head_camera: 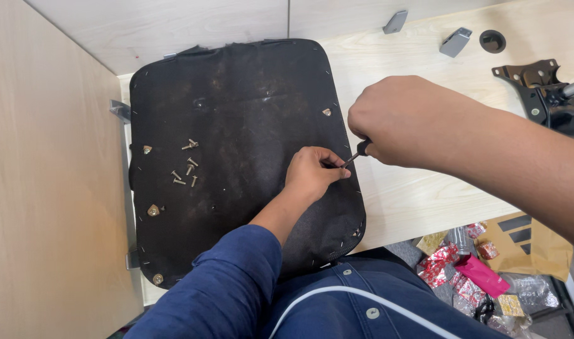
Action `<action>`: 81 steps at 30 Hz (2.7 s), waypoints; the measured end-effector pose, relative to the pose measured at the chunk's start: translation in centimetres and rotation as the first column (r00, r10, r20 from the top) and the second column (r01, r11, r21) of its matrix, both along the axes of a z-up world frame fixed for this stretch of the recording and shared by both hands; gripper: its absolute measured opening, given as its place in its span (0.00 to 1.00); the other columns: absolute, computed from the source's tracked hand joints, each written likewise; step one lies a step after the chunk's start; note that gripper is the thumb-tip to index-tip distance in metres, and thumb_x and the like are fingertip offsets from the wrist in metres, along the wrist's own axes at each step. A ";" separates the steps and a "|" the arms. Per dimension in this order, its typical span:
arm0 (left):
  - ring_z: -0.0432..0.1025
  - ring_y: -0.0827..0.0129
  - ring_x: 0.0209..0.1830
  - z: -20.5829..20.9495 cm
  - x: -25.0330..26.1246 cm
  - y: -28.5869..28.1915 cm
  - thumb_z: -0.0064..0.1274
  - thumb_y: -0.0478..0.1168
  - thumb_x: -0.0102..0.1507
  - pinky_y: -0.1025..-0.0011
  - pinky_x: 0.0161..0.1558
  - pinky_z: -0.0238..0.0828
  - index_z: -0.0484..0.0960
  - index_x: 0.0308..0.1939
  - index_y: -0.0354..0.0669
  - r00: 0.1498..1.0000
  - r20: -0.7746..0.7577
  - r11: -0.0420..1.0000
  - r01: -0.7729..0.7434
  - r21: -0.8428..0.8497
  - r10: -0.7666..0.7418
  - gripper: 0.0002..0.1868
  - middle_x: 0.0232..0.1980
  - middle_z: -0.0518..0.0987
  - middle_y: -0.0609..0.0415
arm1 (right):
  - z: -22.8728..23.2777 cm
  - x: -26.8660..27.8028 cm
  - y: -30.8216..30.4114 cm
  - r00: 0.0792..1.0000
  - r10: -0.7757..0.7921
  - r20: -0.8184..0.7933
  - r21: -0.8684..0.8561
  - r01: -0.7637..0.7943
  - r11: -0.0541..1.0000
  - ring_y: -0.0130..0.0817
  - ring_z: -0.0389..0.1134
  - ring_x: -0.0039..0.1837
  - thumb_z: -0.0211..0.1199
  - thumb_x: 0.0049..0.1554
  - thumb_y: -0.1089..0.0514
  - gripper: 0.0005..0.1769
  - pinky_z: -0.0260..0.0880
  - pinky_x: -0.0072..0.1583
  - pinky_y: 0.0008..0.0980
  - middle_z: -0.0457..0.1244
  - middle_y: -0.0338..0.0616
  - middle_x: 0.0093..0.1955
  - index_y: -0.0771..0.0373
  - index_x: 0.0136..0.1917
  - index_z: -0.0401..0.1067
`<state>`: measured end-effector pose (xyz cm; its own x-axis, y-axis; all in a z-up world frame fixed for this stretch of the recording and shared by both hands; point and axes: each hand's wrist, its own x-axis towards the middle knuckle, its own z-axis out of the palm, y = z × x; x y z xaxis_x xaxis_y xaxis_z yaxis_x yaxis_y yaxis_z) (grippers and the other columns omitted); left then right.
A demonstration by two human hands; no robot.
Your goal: The person uses a screwdriver to fasten screws into the underside of a black upholstered chair seat. They repeatedly pick up screws and tighten them into the seat frame, working methodically across the surface.
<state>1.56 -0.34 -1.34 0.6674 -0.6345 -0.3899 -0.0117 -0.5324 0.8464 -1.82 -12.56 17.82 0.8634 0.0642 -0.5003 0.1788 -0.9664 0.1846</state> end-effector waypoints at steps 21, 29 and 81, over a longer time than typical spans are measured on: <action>0.78 0.75 0.32 1.2 -0.4 0.6 0.65 0.44 0.57 0.71 0.38 0.73 0.87 0.36 0.46 0.997 0.064 0.999 0.046 0.005 -0.046 0.08 0.32 0.85 0.60 | 0.1 -0.8 0.4 0.991 -0.130 0.032 0.097 0.126 0.987 0.48 0.72 0.48 0.65 0.50 0.58 0.06 0.72 0.53 0.46 0.70 0.49 0.40 0.56 0.43 0.79; 0.79 0.73 0.31 0.7 -0.6 0.7 0.60 0.42 0.58 0.71 0.38 0.75 0.88 0.40 0.48 0.997 0.065 0.999 0.053 -0.006 -0.052 0.08 0.37 0.86 0.60 | -0.6 -1.6 -0.4 0.981 -0.186 0.047 0.103 0.181 0.978 0.46 0.71 0.51 0.66 0.51 0.53 0.12 0.71 0.55 0.44 0.69 0.44 0.46 0.55 0.49 0.76; 0.80 0.71 0.34 1.4 -1.3 1.0 0.64 0.46 0.57 0.69 0.40 0.75 0.87 0.42 0.48 0.991 0.135 1.000 -0.008 -0.025 0.012 0.12 0.34 0.85 0.59 | -0.1 -0.4 -0.5 0.985 -0.167 0.052 0.192 0.154 0.969 0.44 0.72 0.51 0.71 0.42 0.56 0.26 0.72 0.53 0.43 0.67 0.46 0.50 0.57 0.56 0.75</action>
